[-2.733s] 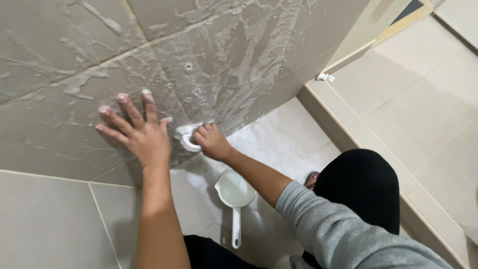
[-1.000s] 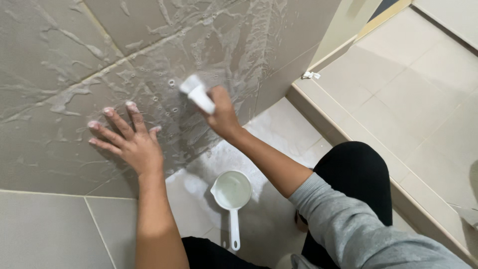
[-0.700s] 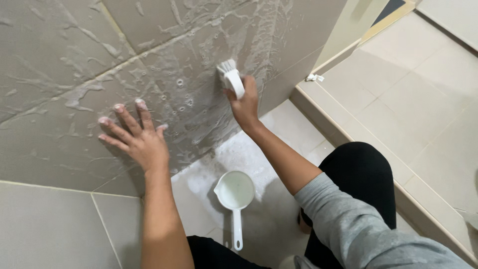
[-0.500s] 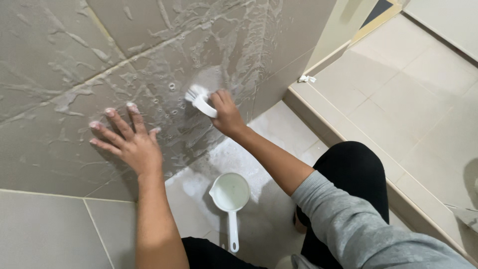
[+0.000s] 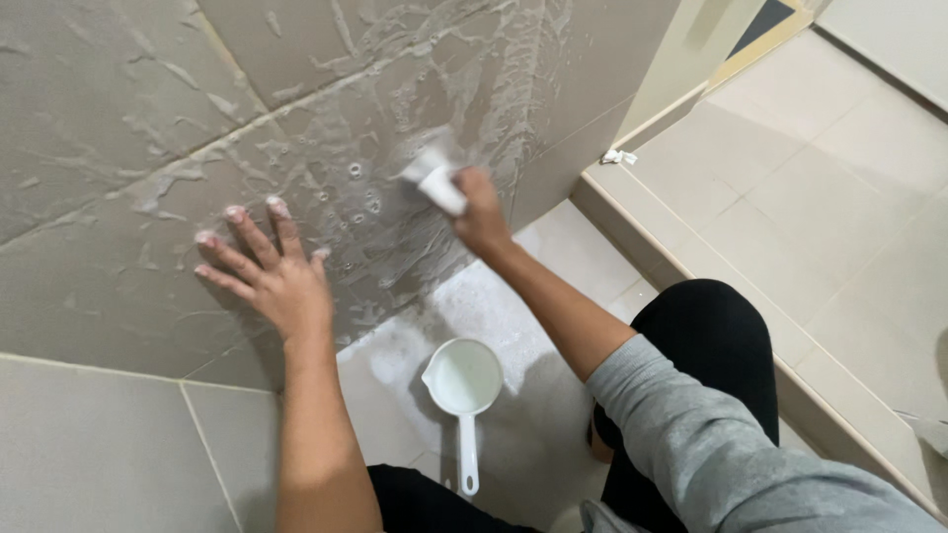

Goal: The person scrubs a textured wall with a white brush, using soapy water from a nearby white scoop. They repeatedly dip the brush into the scoop and scrub the wall surface in a circular motion.

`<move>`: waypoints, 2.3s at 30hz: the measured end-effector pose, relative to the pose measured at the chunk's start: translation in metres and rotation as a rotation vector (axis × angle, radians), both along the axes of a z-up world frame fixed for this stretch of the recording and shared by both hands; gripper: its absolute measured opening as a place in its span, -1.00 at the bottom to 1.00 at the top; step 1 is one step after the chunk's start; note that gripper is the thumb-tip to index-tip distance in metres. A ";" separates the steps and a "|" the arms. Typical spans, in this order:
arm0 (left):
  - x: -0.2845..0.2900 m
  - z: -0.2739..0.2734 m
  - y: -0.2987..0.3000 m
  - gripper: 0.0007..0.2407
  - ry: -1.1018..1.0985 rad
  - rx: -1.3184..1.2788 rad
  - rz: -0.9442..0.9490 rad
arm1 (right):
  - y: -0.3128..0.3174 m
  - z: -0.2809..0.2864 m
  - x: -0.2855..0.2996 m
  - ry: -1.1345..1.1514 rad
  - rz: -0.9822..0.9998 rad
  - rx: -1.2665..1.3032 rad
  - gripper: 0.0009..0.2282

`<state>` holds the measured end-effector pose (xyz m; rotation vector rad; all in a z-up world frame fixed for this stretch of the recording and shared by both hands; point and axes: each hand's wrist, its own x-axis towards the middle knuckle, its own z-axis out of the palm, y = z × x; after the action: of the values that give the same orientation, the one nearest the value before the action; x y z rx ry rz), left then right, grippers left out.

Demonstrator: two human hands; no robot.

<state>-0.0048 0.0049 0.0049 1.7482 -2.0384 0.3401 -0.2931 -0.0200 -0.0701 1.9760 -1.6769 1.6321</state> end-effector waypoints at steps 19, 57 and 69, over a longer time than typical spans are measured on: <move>-0.035 0.003 -0.013 -0.04 -0.053 -0.154 -0.118 | 0.012 0.096 -0.004 -0.201 -0.068 -0.082 -0.60; -0.096 0.025 -0.004 -0.03 -0.082 -0.065 -0.077 | -0.017 0.154 -0.082 0.153 -0.091 -0.286 -0.64; -0.094 0.023 -0.004 -0.05 -0.043 -0.042 -0.056 | -0.014 0.166 -0.090 -0.112 -0.123 -0.191 -0.61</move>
<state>-0.0986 0.0005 0.0284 1.6692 -2.0906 0.4031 -0.3829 -0.0345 0.0958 1.6894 -1.5759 1.8115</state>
